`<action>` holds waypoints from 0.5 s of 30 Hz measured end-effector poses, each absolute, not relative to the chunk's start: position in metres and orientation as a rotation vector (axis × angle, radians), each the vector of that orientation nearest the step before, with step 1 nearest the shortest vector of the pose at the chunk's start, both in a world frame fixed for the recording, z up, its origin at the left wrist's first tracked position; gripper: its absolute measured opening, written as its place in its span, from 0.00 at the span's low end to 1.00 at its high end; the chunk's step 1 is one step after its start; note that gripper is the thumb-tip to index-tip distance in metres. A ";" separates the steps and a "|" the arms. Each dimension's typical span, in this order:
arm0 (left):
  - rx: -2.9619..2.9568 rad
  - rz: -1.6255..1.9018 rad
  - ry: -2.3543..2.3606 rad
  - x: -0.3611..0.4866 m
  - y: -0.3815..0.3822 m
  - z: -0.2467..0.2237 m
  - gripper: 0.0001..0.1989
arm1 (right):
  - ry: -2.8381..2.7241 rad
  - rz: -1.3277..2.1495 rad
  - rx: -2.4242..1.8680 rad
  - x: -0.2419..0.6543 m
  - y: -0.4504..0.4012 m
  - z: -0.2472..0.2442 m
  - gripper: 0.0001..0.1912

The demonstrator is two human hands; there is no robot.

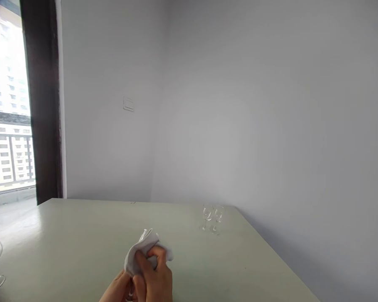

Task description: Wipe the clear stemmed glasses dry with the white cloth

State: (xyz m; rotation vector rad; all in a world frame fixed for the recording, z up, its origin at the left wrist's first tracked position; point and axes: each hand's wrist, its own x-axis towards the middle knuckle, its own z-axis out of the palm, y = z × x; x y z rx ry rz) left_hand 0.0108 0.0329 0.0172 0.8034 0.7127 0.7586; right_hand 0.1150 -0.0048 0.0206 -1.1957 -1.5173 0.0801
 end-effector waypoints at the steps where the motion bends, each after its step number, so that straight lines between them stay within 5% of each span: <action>1: 0.780 0.738 0.694 0.010 0.032 0.018 0.24 | -1.492 0.059 -1.194 0.114 -0.003 0.023 0.23; 4: 0.673 0.714 0.602 0.010 0.030 0.023 0.24 | -1.283 0.175 -1.110 0.118 0.005 0.035 0.18; 11: 0.714 0.787 0.446 0.013 0.033 0.019 0.25 | -0.520 1.125 -0.990 0.115 0.025 0.048 0.16; 15: 0.775 0.954 0.535 0.014 0.037 0.013 0.22 | -0.560 1.166 -0.987 0.105 0.026 0.026 0.19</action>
